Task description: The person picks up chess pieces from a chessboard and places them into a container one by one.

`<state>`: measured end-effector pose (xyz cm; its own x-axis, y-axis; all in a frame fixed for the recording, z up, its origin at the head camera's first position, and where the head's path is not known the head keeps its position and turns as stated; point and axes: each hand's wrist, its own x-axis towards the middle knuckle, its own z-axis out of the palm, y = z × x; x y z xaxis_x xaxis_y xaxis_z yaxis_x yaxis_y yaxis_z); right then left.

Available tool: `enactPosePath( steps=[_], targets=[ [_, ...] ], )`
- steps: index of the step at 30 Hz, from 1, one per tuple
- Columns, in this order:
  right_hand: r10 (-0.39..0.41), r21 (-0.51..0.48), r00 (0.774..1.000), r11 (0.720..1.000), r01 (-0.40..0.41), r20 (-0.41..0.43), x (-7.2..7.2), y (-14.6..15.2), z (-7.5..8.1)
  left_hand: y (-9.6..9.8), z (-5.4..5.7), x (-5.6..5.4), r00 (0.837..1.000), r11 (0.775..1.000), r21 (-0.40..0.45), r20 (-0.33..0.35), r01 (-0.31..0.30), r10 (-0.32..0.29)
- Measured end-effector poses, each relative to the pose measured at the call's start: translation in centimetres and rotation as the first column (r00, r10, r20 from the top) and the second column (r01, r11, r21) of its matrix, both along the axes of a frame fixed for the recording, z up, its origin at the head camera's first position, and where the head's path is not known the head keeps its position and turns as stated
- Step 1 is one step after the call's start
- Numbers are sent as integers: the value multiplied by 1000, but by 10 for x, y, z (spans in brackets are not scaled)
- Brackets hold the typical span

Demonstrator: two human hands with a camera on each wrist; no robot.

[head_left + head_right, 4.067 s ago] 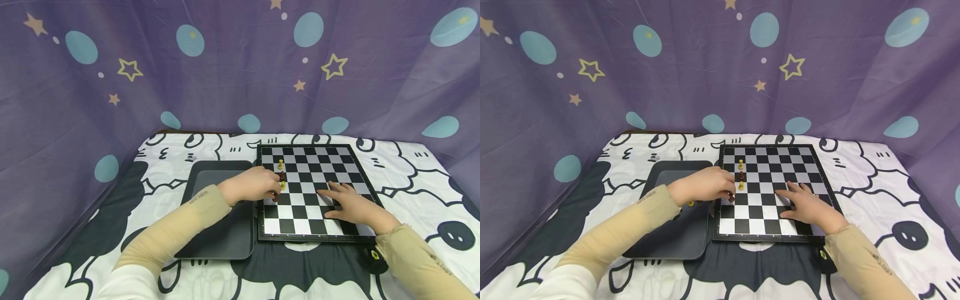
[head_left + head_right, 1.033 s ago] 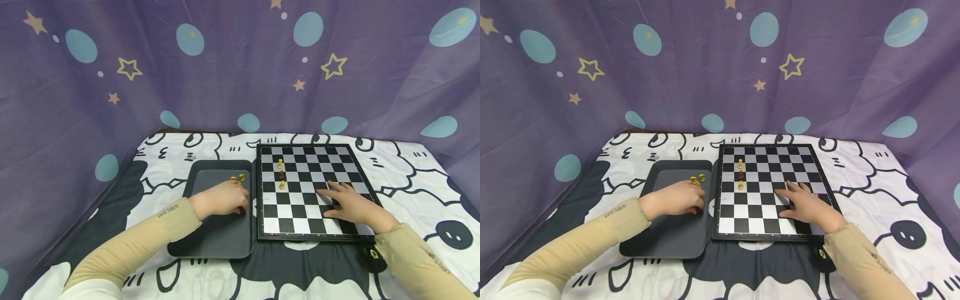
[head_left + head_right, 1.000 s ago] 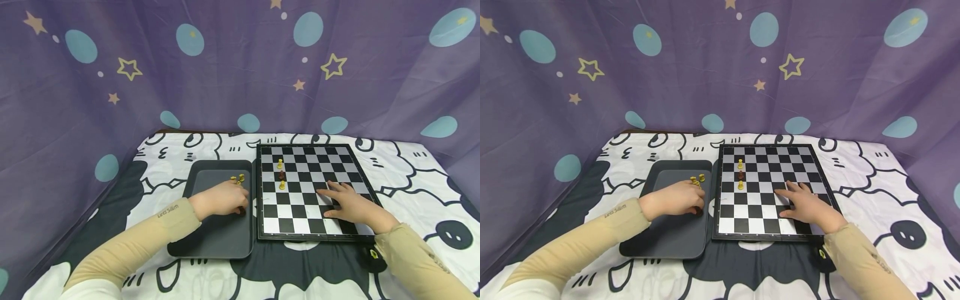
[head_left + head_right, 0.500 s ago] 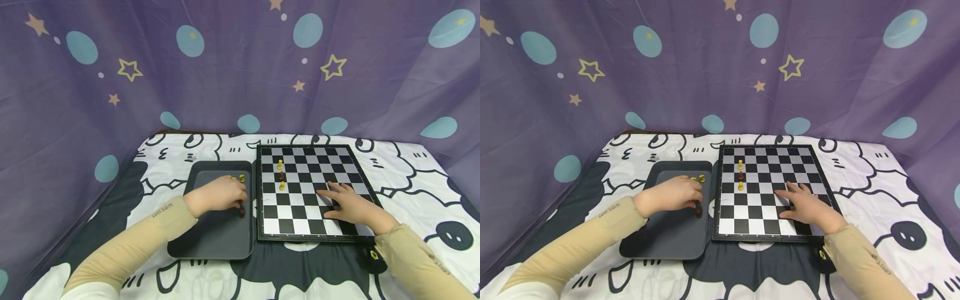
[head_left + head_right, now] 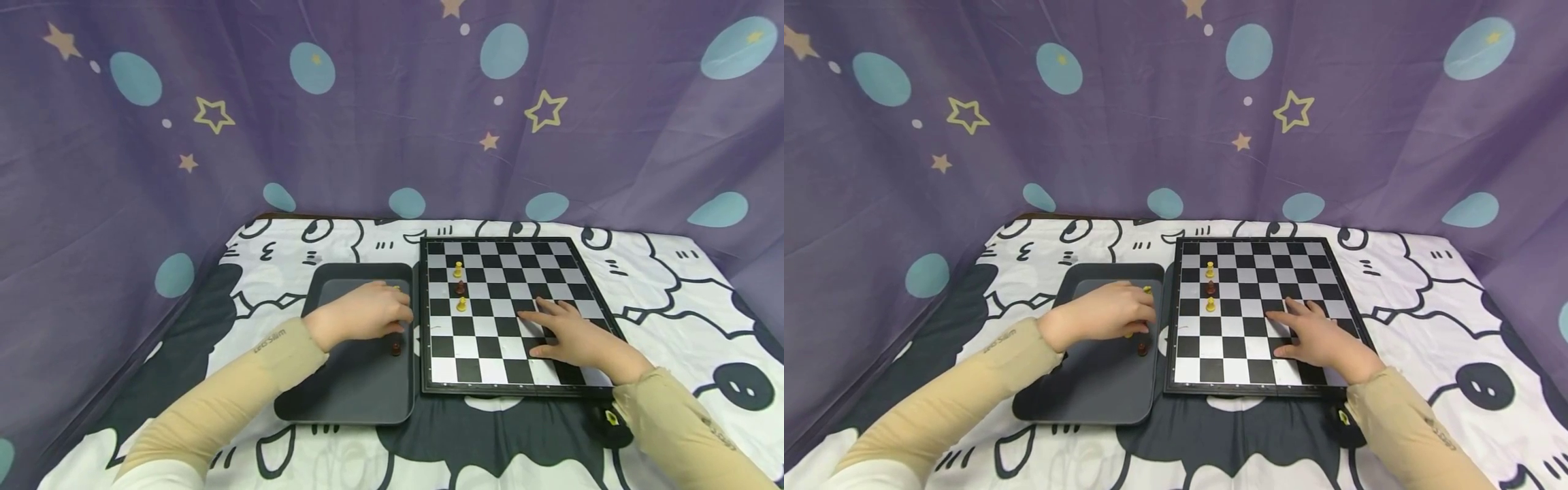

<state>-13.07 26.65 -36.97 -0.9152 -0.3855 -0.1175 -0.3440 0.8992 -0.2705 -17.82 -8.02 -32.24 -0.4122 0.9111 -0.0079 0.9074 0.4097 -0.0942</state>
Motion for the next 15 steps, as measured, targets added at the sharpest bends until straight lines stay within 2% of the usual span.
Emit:
enactPosePath(
  steps=[15],
  targets=[
    [-20,6,1000,1000,20,14,1,0,0,19,6,-5,1000,998,56,-3,5,-5]
  ],
)
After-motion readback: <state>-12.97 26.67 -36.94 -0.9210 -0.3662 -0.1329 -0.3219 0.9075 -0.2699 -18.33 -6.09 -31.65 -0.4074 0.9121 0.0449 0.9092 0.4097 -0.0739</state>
